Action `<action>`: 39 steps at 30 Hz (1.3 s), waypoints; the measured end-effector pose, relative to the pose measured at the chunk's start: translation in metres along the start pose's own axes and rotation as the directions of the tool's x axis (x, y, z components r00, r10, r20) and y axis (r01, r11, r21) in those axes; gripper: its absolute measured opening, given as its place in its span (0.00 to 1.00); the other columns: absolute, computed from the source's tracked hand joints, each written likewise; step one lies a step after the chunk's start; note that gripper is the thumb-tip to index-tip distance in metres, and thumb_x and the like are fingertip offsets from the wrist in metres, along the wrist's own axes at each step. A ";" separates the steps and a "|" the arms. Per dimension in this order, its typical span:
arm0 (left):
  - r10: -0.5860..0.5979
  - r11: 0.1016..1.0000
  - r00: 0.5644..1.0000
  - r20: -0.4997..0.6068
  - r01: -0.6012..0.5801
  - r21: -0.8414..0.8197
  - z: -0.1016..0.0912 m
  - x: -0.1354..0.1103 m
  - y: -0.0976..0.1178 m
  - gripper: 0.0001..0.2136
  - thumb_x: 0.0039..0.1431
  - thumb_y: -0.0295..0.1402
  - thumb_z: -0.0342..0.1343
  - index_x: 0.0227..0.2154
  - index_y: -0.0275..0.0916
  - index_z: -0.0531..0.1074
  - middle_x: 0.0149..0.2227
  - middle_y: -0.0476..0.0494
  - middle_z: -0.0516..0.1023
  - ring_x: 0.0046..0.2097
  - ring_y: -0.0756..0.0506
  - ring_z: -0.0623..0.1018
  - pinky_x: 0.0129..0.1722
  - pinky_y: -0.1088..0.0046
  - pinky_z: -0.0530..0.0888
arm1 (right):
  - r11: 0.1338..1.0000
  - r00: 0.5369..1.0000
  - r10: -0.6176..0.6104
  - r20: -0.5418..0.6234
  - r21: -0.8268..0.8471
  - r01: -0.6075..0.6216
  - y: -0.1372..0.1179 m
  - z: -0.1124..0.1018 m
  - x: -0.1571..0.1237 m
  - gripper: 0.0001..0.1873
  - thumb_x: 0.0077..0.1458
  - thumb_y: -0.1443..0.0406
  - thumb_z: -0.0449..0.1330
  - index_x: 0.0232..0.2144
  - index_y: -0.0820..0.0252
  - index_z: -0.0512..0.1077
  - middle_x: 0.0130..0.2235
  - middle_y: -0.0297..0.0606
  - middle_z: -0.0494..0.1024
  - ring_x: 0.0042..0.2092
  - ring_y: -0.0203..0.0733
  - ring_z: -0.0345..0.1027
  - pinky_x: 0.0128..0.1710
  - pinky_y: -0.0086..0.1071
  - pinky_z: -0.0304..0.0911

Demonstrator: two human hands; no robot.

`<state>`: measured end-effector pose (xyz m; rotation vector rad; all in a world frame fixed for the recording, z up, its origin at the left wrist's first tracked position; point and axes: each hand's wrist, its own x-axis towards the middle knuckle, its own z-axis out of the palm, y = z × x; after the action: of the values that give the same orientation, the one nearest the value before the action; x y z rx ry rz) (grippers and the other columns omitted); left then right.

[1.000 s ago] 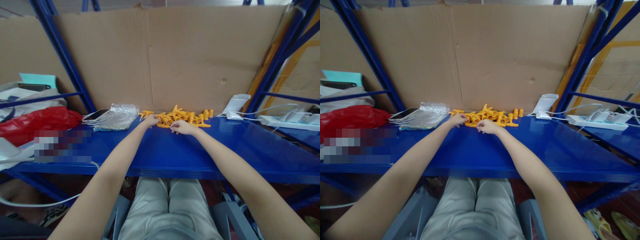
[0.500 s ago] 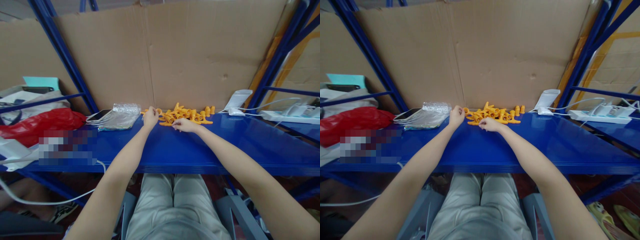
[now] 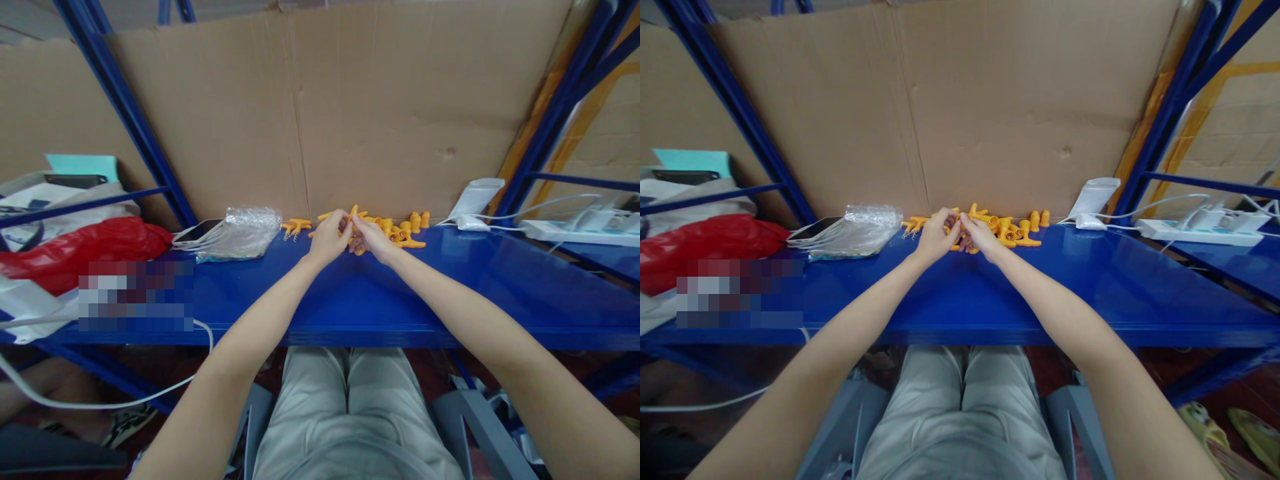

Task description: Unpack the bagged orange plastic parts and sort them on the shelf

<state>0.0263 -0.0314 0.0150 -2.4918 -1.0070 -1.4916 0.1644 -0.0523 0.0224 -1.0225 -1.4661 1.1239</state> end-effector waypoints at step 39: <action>-0.149 0.982 0.976 0.159 0.126 0.144 -0.010 0.005 -0.025 0.13 0.57 0.19 0.49 0.39 0.39 0.75 0.41 0.43 0.81 0.46 0.43 0.78 0.52 0.64 0.72 | 0.098 0.936 -0.330 0.122 -0.982 0.163 -0.016 -0.036 -0.004 0.16 0.60 0.63 0.60 0.49 0.63 0.75 0.49 0.51 0.79 0.50 0.53 0.72 0.48 0.39 0.64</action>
<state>0.0060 -0.0130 0.0175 -2.5327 -1.2854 -1.2139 0.1999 -0.0545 0.0398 -1.5616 -2.1910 -0.4464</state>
